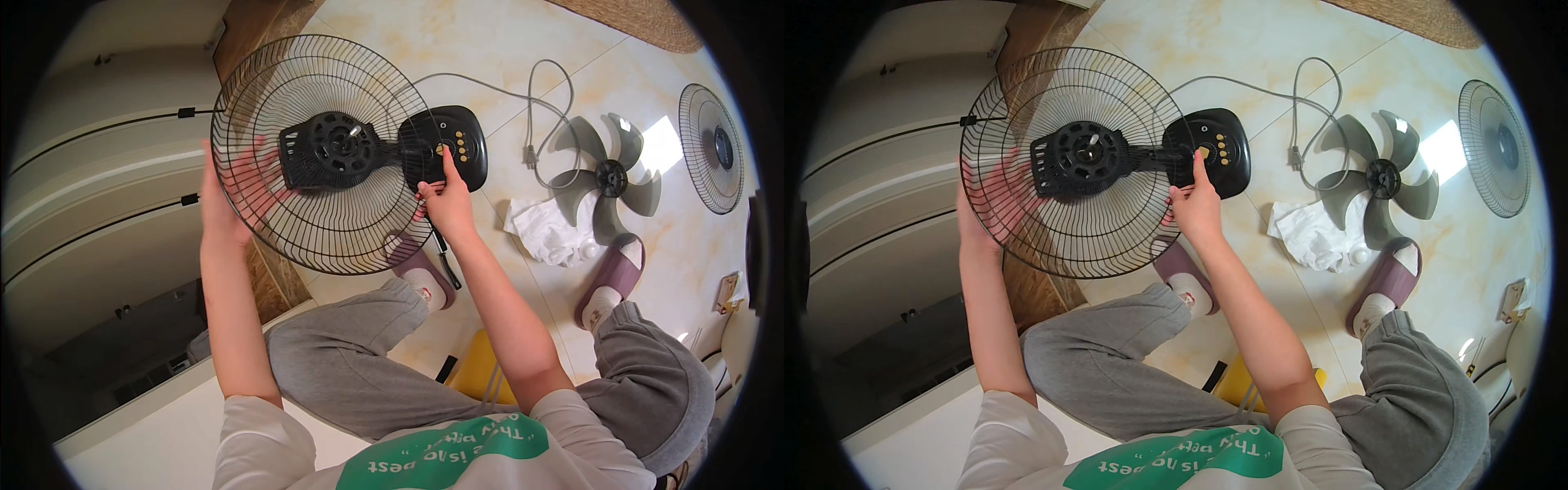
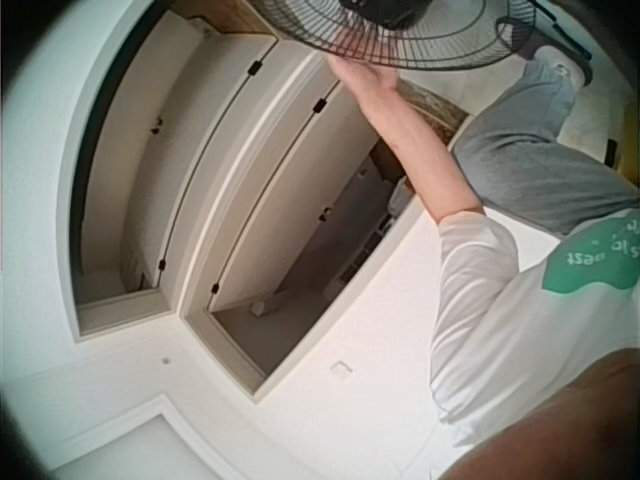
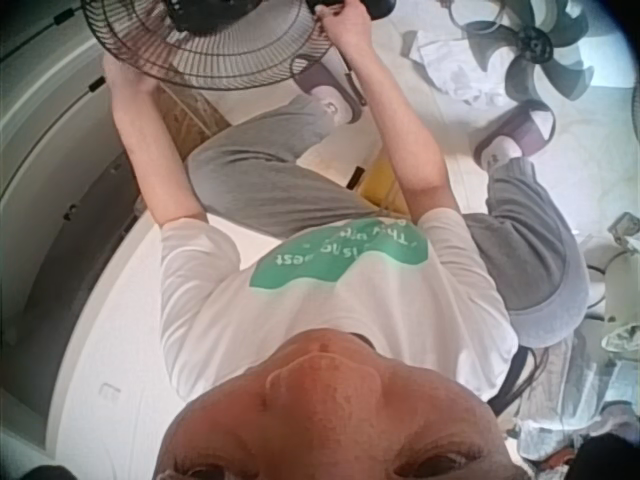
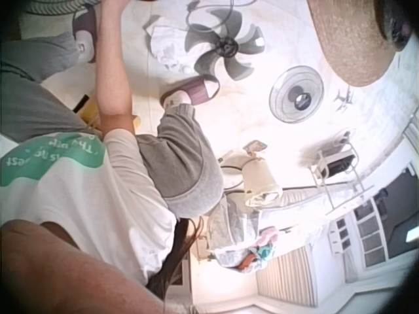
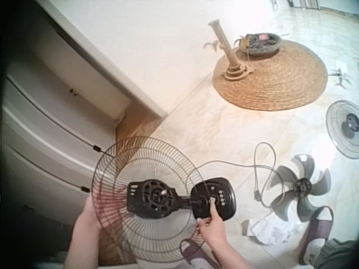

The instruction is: The person assembles a small electric fan by attaching the motor housing to the fan blade, securing the front grille, and tightening the central nut. The person handles the fan blade, motor housing, and front grille during the process.

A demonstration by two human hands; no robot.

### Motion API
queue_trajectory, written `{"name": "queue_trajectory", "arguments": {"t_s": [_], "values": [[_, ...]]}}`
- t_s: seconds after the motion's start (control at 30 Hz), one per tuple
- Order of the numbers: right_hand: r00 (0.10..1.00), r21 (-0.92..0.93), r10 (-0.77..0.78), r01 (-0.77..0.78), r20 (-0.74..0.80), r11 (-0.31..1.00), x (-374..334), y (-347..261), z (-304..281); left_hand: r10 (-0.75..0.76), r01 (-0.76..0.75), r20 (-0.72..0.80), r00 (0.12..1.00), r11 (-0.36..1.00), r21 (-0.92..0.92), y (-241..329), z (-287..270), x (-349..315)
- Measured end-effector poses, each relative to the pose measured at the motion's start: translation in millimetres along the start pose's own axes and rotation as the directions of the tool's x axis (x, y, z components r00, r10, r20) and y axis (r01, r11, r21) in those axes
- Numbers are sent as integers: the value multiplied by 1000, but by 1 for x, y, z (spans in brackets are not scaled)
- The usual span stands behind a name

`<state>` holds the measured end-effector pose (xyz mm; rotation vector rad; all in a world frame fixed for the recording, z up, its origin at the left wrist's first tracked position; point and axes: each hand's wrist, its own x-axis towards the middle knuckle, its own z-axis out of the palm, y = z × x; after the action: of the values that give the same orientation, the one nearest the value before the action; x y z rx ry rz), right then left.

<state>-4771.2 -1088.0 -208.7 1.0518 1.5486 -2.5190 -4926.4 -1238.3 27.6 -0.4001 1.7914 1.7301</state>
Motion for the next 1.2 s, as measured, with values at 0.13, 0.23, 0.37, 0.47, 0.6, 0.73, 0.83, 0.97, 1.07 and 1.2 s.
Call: {"name": "queue_trajectory", "arguments": {"t_s": [0.13, 0.23, 0.37, 0.47, 0.6, 0.73, 0.83, 0.97, 1.07, 1.2], "values": [[1000, -23, 13, -12, 15, 1000, -3, -2, 1, 122, -120, 6, 992, 967, 223, 10, 14, -13], [999, -64, -24, 23, -22, 998, -5, -1, 3, 110, -110, 14, 994, 962, 249, 11, 12, -13], [998, 47, 1, 2, -61, 999, -5, 4, 6, 92, -89, 104, 990, 996, -31, -1, -1, 4], [995, 84, -33, 41, -91, 996, -4, 8, 5, 76, -77, 43, 996, 997, 30, -20, -13, 31], [988, 57, -74, 82, -133, 995, -8, 14, 2, 178, -202, 112, 978, 941, 272, -36, -24, 57], [992, 110, -16, 30, -127, 994, -28, 26, 3, 160, -233, 254, 954, 928, 290, -33, -18, 52], [974, 184, -46, 89, -222, 979, -49, 41, 6, 104, -250, 399, 911, 908, 336, -32, -4, 39], [955, 225, -74, 143, -287, 964, -83, 61, 11, 7, -255, 527, 850, 881, 399, -38, 12, 29], [950, 351, 11, 104, -311, 931, -113, 75, 10, -15, -276, 596, 803, 876, 395, -46, 19, 27], [955, 393, 20, 103, -297, 914, -140, 81, -3, 39, -341, 587, 809, 844, 414, -59, 31, 23]]}}
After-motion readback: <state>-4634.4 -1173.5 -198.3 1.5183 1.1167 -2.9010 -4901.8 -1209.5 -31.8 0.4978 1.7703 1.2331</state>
